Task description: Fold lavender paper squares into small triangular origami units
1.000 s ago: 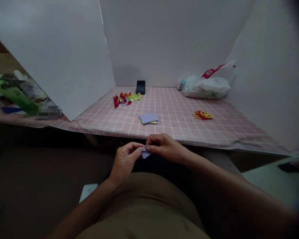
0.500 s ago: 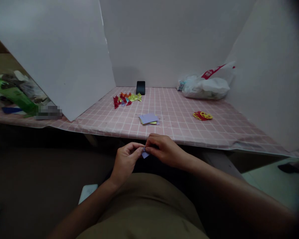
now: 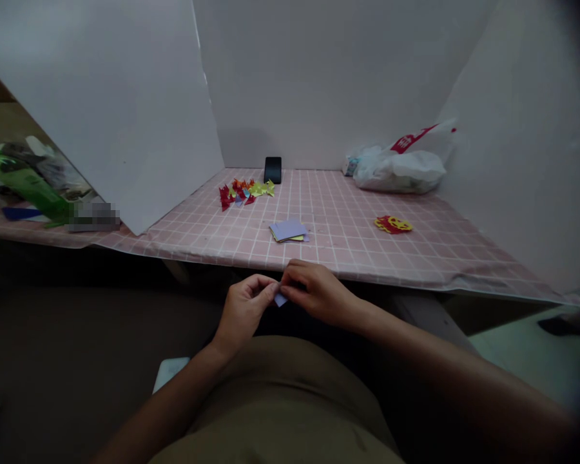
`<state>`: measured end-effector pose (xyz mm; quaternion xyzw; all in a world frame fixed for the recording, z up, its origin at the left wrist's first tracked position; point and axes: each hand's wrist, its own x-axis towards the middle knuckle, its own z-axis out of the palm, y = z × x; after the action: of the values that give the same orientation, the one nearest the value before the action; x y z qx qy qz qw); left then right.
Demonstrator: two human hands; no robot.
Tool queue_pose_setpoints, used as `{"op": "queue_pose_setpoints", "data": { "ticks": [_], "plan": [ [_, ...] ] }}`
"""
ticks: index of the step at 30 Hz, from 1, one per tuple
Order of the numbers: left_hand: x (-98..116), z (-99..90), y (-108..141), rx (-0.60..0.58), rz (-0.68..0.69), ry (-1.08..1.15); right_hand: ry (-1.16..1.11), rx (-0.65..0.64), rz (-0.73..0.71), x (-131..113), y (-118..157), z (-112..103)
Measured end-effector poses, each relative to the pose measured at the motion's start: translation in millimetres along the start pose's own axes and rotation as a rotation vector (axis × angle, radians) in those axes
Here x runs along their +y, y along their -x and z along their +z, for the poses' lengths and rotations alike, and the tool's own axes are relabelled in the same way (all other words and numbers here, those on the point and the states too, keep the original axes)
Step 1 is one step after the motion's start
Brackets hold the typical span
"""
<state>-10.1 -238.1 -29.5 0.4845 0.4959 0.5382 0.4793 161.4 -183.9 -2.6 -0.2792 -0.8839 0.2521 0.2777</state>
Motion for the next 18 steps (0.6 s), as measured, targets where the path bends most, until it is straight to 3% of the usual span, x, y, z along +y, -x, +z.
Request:
{"op": "queue_pose_setpoints", "data": {
  "ticks": [8, 18],
  "plan": [
    [-2.9, 2.7, -0.1, 0.036, -0.058, 0.105, -0.240, -0.125, 0.243, 2.3, -3.2, -9.4],
    [2.0, 0.2, -3.0, -0.076, -0.105, 0.097, -0.103, -0.091, 0.098, 5.1, -1.6, -6.6]
  ]
}}
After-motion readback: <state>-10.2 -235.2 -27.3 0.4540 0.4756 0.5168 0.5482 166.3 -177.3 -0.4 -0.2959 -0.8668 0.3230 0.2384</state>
